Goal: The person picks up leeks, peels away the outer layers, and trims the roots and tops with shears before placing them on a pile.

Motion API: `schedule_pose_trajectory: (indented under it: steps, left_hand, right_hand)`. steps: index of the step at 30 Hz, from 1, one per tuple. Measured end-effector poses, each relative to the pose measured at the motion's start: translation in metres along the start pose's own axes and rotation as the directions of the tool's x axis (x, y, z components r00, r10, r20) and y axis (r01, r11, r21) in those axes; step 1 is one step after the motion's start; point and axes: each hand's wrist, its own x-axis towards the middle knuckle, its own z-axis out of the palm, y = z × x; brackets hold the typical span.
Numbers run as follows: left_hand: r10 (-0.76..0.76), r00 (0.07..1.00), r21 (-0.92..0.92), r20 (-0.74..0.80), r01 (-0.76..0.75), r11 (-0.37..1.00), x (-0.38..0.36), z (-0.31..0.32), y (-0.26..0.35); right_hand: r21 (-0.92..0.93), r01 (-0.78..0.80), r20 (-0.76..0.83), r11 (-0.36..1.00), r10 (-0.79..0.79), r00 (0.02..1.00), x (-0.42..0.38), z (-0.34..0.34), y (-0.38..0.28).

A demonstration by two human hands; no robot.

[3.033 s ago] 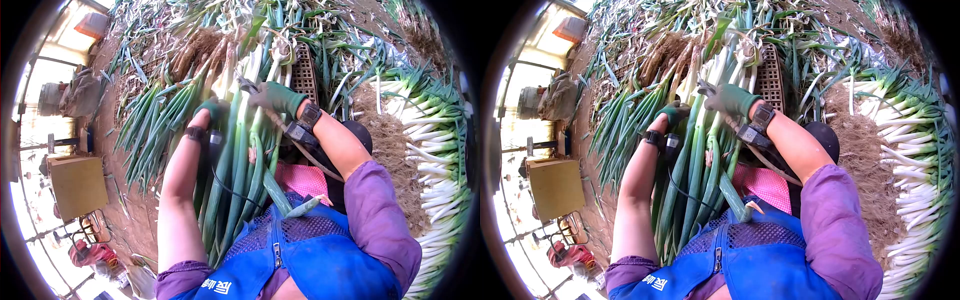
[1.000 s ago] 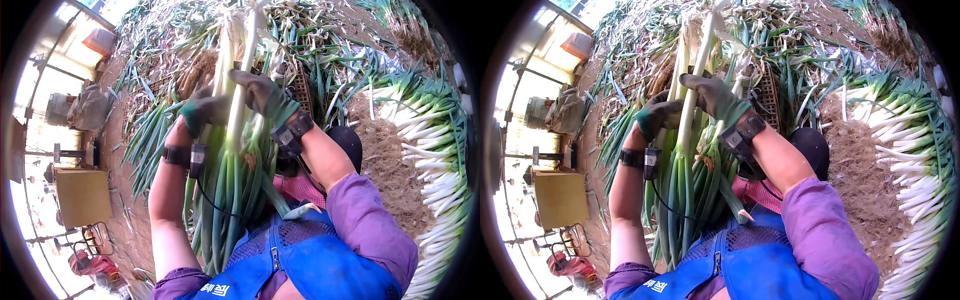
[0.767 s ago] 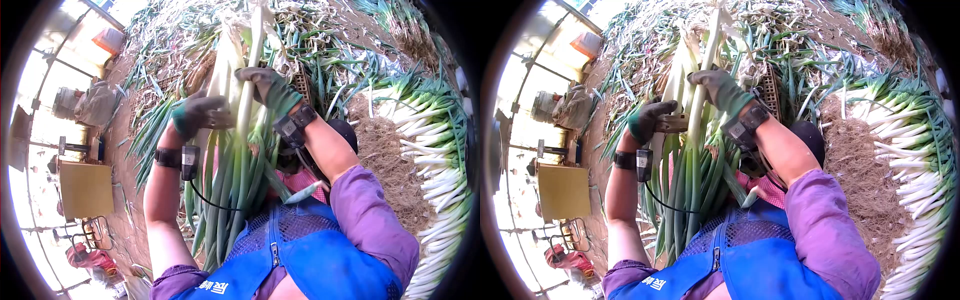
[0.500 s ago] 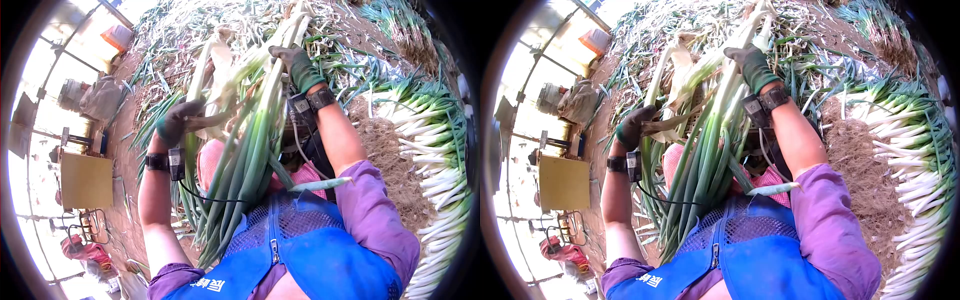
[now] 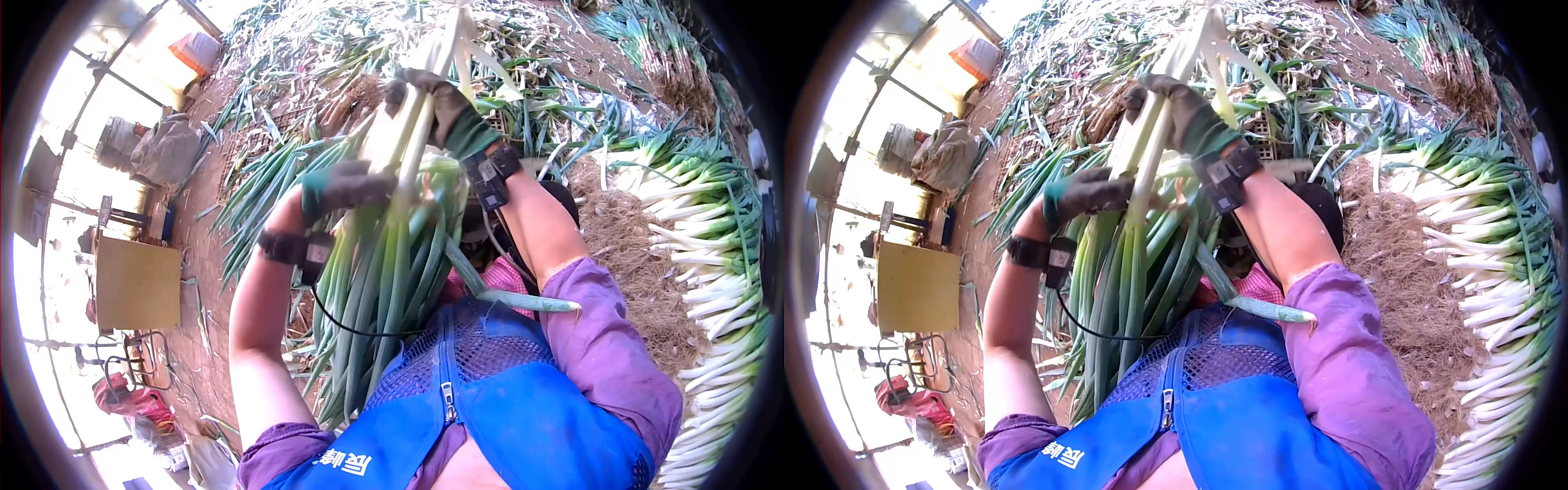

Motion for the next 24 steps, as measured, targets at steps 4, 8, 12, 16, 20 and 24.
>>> schedule_pose_trajectory:
  steps: [4, 8, 12, 16, 20, 24]
  left_hand:
    - [-0.298, 0.948, 0.502, -0.111, 0.313, 0.807, -0.062, 0.007, -0.017]
    - [-0.546, 0.768, 0.594, -0.335, 0.622, 0.51, -0.137, -0.037, -0.135]
    - [-0.224, 0.828, 0.011, -0.514, 0.268, 0.963, -0.139, -0.06, -0.13]
    - [0.519, 0.793, 0.21, -0.321, -0.474, 0.855, -0.067, -0.042, -0.021]
    - [0.419, 0.862, 0.062, -0.286, -0.42, 0.906, -0.033, -0.006, 0.064]
    - [0.482, 0.832, 0.118, -0.273, -0.469, 0.875, -0.018, -0.024, 0.057]
  right_hand:
    - [0.011, 0.057, 0.055, 0.998, -0.057, 0.997, 0.015, -0.042, -0.029]
    - [0.066, 0.188, -0.168, 0.98, -0.175, 0.97, 0.035, -0.092, -0.077]
    - [-0.29, 0.098, 0.03, 0.952, -0.093, 0.995, 0.026, -0.029, -0.049]
    - [-0.187, 0.066, 0.245, 0.98, -0.018, 0.969, 0.037, 0.048, 0.009]
    - [-0.721, 0.629, 0.6, 0.289, -0.194, 0.776, 0.021, 0.069, 0.014]
    - [-0.723, 0.383, 0.405, 0.575, -0.096, 0.909, 0.017, 0.059, 0.019]
